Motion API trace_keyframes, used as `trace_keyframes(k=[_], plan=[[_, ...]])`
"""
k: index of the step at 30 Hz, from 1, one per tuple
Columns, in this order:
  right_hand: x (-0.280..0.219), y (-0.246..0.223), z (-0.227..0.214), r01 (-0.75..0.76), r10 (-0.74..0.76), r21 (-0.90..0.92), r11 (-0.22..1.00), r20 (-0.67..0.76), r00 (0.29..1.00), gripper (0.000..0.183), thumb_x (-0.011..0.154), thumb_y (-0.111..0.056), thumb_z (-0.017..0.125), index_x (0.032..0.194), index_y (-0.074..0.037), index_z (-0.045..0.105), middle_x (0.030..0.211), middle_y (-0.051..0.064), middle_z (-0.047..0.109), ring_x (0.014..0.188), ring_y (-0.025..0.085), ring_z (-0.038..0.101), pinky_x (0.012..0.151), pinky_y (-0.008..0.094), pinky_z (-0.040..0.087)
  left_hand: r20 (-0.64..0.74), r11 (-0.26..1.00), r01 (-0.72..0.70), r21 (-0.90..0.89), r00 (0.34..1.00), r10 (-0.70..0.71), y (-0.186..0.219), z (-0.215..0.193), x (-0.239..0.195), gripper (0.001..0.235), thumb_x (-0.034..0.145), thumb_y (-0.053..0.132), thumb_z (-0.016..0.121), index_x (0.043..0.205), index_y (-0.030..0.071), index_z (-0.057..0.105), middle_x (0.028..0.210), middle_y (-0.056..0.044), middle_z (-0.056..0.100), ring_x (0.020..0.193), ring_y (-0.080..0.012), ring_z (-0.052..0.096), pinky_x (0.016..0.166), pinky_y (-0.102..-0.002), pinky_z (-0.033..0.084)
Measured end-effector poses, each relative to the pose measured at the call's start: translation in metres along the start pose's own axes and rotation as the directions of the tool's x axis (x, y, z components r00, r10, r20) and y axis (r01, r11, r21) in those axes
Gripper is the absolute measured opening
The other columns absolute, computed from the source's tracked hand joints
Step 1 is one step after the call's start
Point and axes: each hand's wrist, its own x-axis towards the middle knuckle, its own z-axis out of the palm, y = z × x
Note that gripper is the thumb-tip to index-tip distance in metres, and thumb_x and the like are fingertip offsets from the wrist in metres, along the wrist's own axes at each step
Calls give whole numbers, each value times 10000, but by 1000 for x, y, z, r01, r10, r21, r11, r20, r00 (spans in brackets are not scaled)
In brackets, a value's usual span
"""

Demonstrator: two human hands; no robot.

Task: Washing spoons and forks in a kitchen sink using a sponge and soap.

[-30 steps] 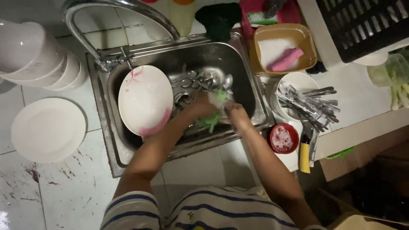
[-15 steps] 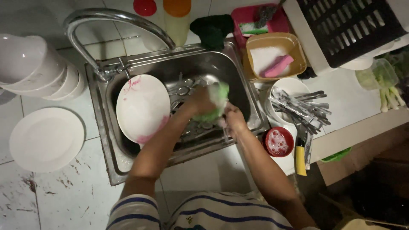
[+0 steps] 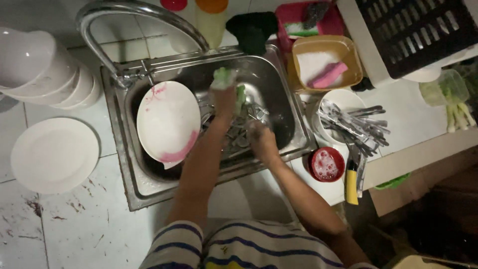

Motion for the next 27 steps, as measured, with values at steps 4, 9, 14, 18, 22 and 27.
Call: trace_keyframes(k=[4,9,14,18,22,27], plan=[[-9,-48,-41,-57,84,368,928,-56,995,272,876,-229,488,881,-59,701,747,195,659,755,365,592,706,496,486,135,973,231,6,964,-230,-23,24,-10,284,887,328,689,981,64,650,781,-31,571,687,-168,496,649,-446,402],[10,1,-37,61,-41,759,648,-45,998,294,873,11,479,960,-50,753,694,98,674,519,154,604,462,326,538,643,857,-491,154,709,290,76,-31,-82,653,796,121,805,1422,152,623,1218,-172,729,1024,-316,757,839,-479,613],[15,9,-54,239,-198,305,922,-157,967,253,963,-424,709,911,-183,767,818,104,755,768,321,733,745,453,559,489,787,471,-398,835,-252,81,-35,-75,503,868,63,726,1339,-44,582,1237,-192,685,1012,-254,674,803,-430,498],[17,-18,-62,413,-286,426,805,-332,899,254,1052,-304,656,1197,-111,735,1031,173,760,1013,238,698,889,460,565,524,998,39,41,850,-55,153,-68,-119,484,924,-42,576,1385,-177,518,1201,-360,664,1063,-404,691,886,-518,568],[16,-28,-68,490,-375,307,816,-364,852,134,1007,-163,657,1080,-117,759,1052,146,762,1010,433,705,868,544,544,581,913,-134,385,804,-127,150,-58,-125,417,1032,209,485,1437,128,540,1097,-108,690,885,-223,624,786,-408,475],[28,-23,-75,437,-343,186,880,-388,856,149,919,-39,647,1027,-99,731,868,180,727,896,423,717,807,529,533,809,466,-787,405,546,220,-54,-17,-52,731,794,385,794,1435,149,533,1242,-74,703,1182,-287,679,1059,-493,486]])
